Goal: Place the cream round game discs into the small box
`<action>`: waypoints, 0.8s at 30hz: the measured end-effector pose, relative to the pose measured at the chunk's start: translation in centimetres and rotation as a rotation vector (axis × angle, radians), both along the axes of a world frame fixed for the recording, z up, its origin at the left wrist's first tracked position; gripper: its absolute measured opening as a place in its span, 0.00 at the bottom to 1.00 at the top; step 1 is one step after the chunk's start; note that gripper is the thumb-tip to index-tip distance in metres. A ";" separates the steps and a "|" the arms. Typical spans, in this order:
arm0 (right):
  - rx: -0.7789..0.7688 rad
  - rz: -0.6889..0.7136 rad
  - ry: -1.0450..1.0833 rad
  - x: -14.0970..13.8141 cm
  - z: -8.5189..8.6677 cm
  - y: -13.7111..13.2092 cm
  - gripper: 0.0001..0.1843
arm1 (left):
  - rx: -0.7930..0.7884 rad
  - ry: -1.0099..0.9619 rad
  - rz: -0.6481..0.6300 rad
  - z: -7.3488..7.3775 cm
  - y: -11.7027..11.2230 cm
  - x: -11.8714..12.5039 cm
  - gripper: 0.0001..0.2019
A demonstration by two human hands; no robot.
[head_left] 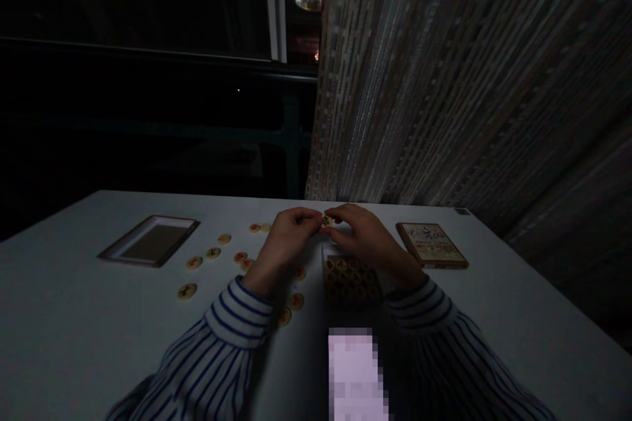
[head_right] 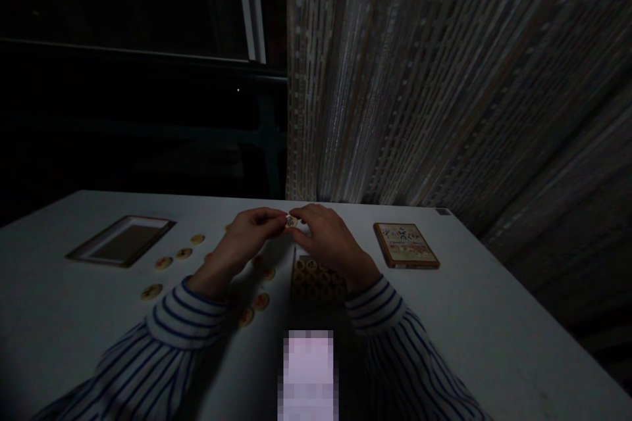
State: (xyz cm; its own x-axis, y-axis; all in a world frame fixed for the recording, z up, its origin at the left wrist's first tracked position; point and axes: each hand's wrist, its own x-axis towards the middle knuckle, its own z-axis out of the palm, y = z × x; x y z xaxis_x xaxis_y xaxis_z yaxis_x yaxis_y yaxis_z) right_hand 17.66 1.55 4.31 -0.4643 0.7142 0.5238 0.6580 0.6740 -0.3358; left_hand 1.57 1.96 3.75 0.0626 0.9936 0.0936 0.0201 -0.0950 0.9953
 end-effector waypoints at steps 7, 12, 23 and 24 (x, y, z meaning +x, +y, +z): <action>-0.002 -0.004 -0.076 0.0 -0.1 0.0 0.15 | 0.041 0.155 -0.045 -0.5 0.3 -0.3 0.12; -0.085 -0.022 -0.159 0.5 -1.0 0.7 0.17 | 0.147 0.350 -0.015 -0.9 0.8 -1.3 0.18; -0.288 -0.089 -0.534 0.6 -2.5 1.1 0.14 | 0.219 0.714 0.020 -0.8 1.1 -2.3 0.18; -0.300 -0.099 -0.565 0.6 -2.5 1.1 0.14 | 0.216 0.739 0.018 -0.7 1.0 -2.3 0.18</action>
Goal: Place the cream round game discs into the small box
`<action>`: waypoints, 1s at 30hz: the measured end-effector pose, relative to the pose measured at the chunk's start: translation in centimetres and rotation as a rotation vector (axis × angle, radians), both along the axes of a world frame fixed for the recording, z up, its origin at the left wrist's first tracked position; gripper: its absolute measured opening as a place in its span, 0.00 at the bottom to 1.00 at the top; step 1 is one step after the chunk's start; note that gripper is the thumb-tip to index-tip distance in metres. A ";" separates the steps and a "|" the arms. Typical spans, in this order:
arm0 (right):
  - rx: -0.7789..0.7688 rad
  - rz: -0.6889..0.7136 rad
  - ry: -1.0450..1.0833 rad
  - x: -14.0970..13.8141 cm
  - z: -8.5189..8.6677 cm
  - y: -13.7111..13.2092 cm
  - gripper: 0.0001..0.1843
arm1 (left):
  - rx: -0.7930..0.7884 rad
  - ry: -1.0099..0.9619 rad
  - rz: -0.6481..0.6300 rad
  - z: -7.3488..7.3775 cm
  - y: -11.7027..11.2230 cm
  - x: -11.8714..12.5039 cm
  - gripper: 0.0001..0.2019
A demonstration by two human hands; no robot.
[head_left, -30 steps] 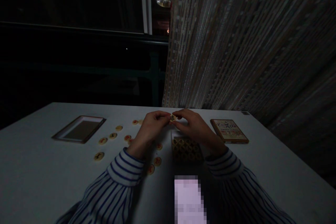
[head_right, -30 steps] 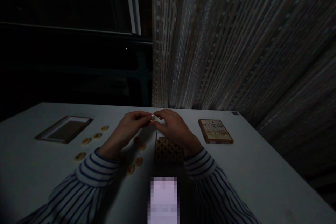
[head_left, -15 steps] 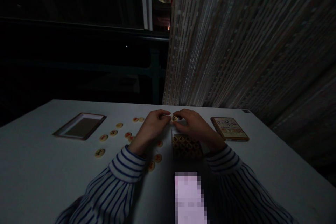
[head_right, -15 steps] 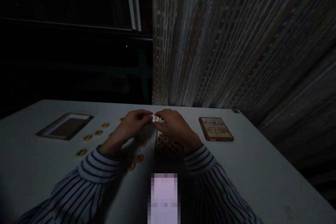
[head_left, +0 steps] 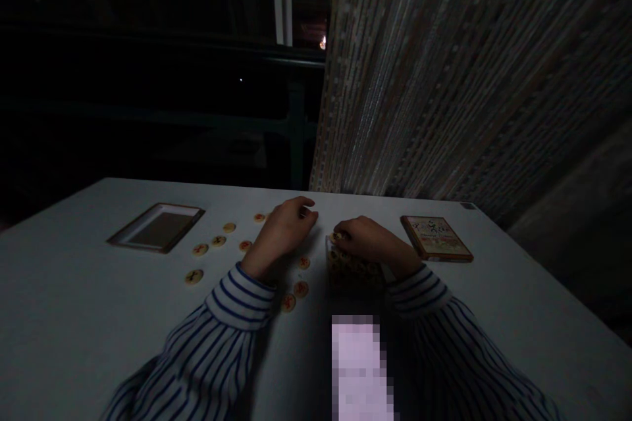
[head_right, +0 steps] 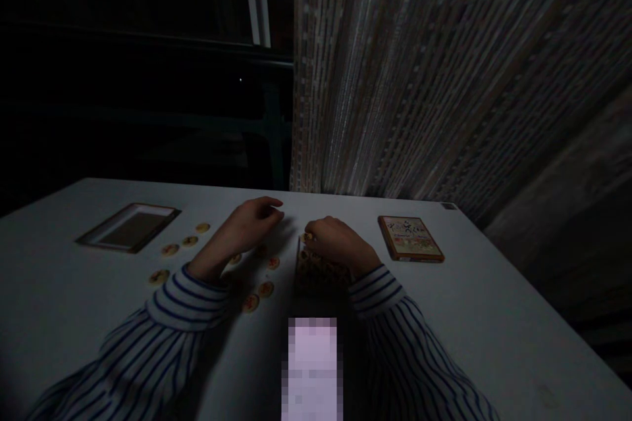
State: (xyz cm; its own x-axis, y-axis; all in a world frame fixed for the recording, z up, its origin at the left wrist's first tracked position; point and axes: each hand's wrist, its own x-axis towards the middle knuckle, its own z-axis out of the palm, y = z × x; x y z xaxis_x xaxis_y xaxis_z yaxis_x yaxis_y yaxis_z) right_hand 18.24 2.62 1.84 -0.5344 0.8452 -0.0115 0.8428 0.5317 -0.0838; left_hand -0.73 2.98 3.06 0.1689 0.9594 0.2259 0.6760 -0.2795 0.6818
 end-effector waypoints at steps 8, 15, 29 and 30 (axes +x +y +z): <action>-0.029 -0.009 -0.093 0.0 -0.6 0.2 0.16 | 0.002 0.116 0.011 0.4 -0.7 0.2 0.16; -0.014 0.005 -0.120 -0.3 -1.1 0.3 0.17 | -0.027 0.190 -0.030 -0.2 -0.5 0.2 0.17; -0.009 -0.005 -0.140 -0.7 -0.9 -0.2 0.17 | -0.002 0.227 -0.049 -0.6 -0.4 0.0 0.17; -0.010 -0.004 -0.141 -0.7 -0.9 -0.2 0.16 | -0.005 0.230 -0.048 -0.6 -0.4 0.1 0.17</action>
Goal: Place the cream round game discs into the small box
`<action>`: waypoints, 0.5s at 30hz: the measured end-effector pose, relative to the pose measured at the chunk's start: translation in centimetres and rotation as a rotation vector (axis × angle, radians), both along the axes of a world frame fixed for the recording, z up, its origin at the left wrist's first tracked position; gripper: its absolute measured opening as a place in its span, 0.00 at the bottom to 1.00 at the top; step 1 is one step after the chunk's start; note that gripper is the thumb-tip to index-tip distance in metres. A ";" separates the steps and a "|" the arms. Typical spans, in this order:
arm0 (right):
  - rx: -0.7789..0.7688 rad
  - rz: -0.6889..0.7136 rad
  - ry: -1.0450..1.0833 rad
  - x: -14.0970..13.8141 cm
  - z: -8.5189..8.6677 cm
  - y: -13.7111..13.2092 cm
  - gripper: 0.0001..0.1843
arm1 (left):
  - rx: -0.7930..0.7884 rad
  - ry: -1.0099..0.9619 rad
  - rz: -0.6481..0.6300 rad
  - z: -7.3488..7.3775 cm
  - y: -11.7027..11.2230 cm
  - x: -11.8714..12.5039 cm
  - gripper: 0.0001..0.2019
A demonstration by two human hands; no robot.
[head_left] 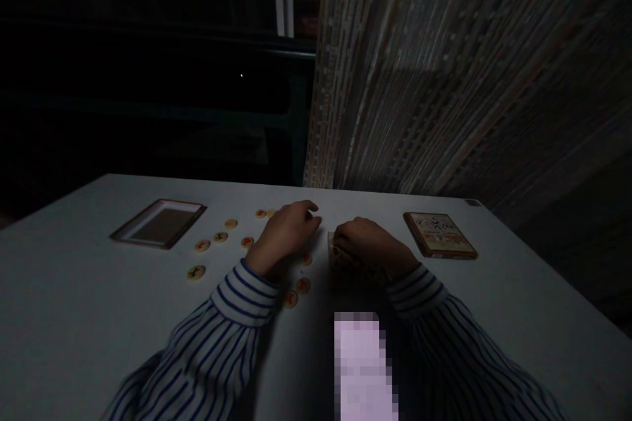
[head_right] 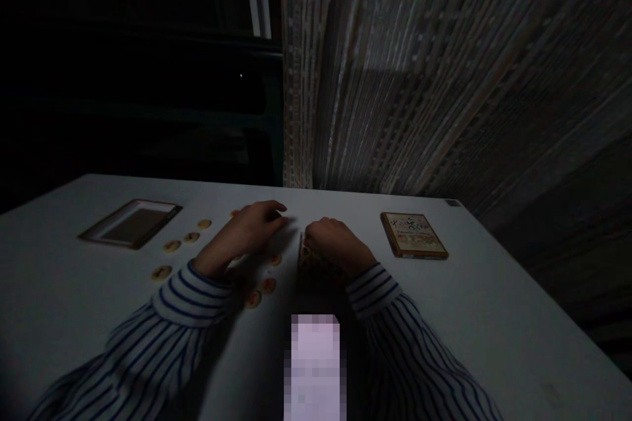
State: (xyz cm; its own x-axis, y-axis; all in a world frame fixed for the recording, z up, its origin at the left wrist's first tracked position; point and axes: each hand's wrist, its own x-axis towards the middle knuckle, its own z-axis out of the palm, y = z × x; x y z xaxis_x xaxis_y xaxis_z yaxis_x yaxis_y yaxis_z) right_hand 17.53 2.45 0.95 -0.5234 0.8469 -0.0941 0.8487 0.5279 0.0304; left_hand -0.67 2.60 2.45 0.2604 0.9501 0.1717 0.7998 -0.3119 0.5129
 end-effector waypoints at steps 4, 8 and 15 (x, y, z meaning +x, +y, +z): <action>0.003 0.010 0.006 -0.1 0.1 0.0 0.16 | -0.008 0.010 0.003 0.1 0.0 0.0 0.17; -0.001 0.020 0.029 0.0 0.1 -0.1 0.16 | -0.004 0.023 -0.005 0.2 -0.1 0.0 0.17; -0.014 0.021 0.029 0.0 0.3 -0.2 0.15 | -0.023 0.013 -0.003 0.1 -0.1 0.0 0.17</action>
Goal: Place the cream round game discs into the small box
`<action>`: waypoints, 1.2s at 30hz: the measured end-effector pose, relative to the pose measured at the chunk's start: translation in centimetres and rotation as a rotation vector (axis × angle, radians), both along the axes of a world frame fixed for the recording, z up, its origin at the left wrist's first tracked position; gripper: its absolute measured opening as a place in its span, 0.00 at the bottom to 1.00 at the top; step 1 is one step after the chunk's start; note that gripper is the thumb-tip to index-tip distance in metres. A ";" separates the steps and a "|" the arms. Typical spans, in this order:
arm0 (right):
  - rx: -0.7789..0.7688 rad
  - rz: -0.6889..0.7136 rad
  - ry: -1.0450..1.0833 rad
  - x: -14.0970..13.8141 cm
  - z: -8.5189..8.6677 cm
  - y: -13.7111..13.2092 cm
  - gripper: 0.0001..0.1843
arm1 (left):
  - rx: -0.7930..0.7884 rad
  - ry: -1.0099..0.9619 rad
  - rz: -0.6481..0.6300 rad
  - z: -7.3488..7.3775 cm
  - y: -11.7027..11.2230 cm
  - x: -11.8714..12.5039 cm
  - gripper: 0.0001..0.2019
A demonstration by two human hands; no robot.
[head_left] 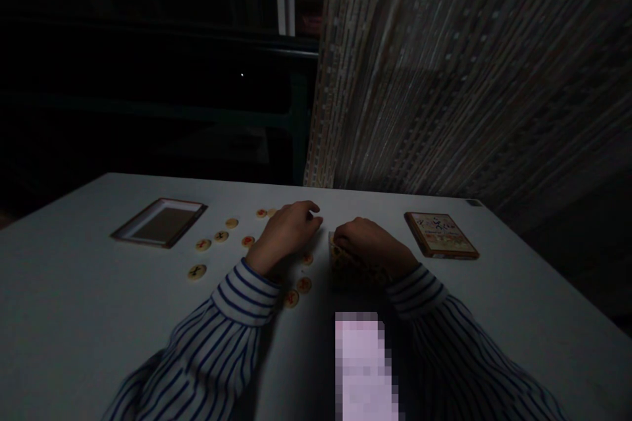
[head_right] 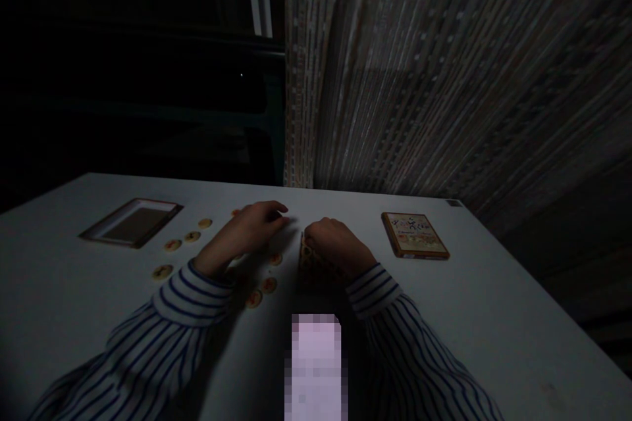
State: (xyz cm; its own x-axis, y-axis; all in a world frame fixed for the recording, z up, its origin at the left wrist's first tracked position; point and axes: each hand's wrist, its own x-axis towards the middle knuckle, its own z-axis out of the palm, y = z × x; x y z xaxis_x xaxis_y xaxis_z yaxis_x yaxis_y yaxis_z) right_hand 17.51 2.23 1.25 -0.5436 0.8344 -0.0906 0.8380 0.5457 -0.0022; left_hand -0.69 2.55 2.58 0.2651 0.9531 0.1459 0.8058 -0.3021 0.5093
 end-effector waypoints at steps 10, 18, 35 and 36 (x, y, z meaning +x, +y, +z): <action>0.023 0.008 -0.037 0.2 -0.6 0.3 0.14 | -0.017 0.016 0.000 0.4 -0.1 0.0 0.17; -0.018 -0.002 -0.022 0.5 -1.0 0.6 0.14 | 0.010 0.025 -0.019 0.2 0.0 -0.2 0.18; -0.010 -0.021 -0.041 0.2 -0.2 0.0 0.15 | -0.013 0.019 -0.018 0.4 -0.2 -0.1 0.17; -0.005 -0.020 -0.037 0.2 -0.2 0.0 0.15 | -0.011 0.020 -0.019 0.4 -0.2 -0.1 0.17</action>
